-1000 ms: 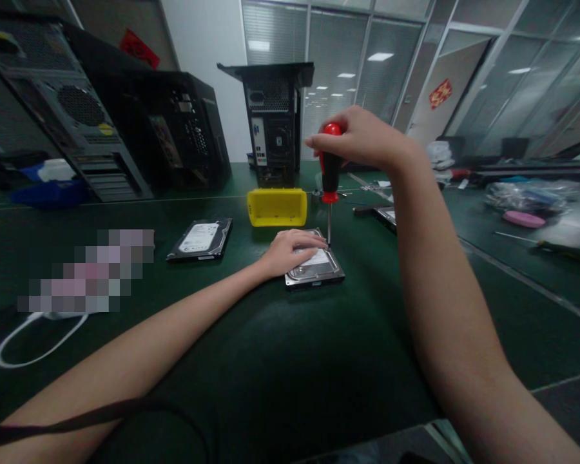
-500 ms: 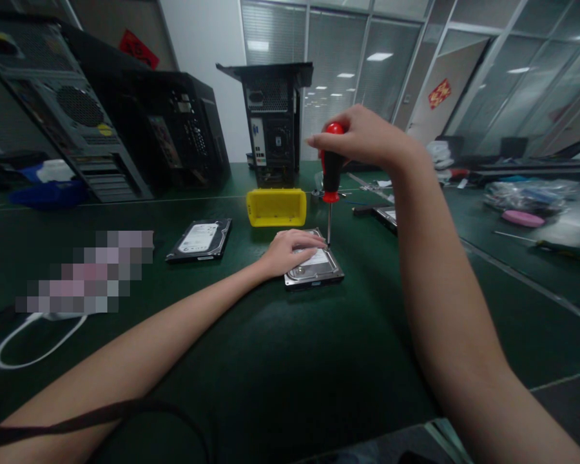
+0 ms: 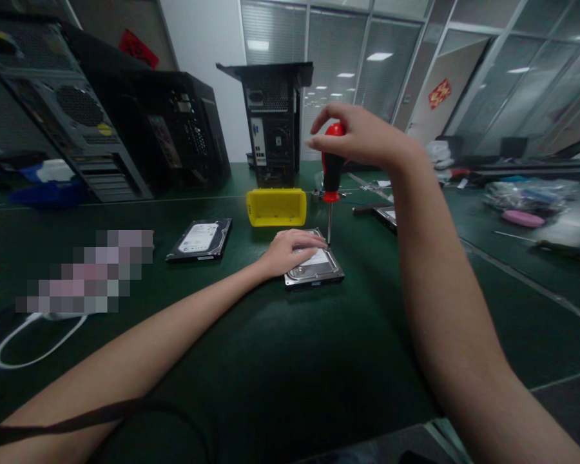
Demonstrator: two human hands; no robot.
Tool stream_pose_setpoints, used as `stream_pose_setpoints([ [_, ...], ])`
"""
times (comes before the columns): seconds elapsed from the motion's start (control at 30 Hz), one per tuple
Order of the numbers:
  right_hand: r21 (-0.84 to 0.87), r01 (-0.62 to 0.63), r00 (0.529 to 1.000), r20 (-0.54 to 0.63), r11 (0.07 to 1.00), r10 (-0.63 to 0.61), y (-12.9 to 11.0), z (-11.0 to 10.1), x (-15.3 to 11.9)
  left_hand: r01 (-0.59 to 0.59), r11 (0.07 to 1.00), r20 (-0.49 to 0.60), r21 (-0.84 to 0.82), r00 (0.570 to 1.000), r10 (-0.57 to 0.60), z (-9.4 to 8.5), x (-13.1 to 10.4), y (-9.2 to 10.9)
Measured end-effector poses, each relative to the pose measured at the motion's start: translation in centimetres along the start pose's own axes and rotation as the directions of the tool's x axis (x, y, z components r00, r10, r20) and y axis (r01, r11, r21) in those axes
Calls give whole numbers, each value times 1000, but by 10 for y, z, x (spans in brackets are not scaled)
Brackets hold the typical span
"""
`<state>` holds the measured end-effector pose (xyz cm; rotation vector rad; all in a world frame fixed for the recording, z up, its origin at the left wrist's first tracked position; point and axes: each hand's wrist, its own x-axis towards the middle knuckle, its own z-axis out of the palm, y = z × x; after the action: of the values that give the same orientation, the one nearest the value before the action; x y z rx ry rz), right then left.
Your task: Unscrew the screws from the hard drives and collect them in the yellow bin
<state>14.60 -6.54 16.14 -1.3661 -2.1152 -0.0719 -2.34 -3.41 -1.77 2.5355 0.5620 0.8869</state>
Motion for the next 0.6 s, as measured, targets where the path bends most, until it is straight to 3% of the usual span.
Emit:
stream_pose_setpoints([
  [0.2, 41, -12, 999, 41, 999, 10, 1, 0, 2, 0, 1000, -2, 6, 1000, 0, 0, 0, 1],
  [0.6, -10, 13, 1000, 13, 1000, -13, 2, 0, 2, 21, 1000, 3, 8, 1000, -21, -1, 0, 3],
])
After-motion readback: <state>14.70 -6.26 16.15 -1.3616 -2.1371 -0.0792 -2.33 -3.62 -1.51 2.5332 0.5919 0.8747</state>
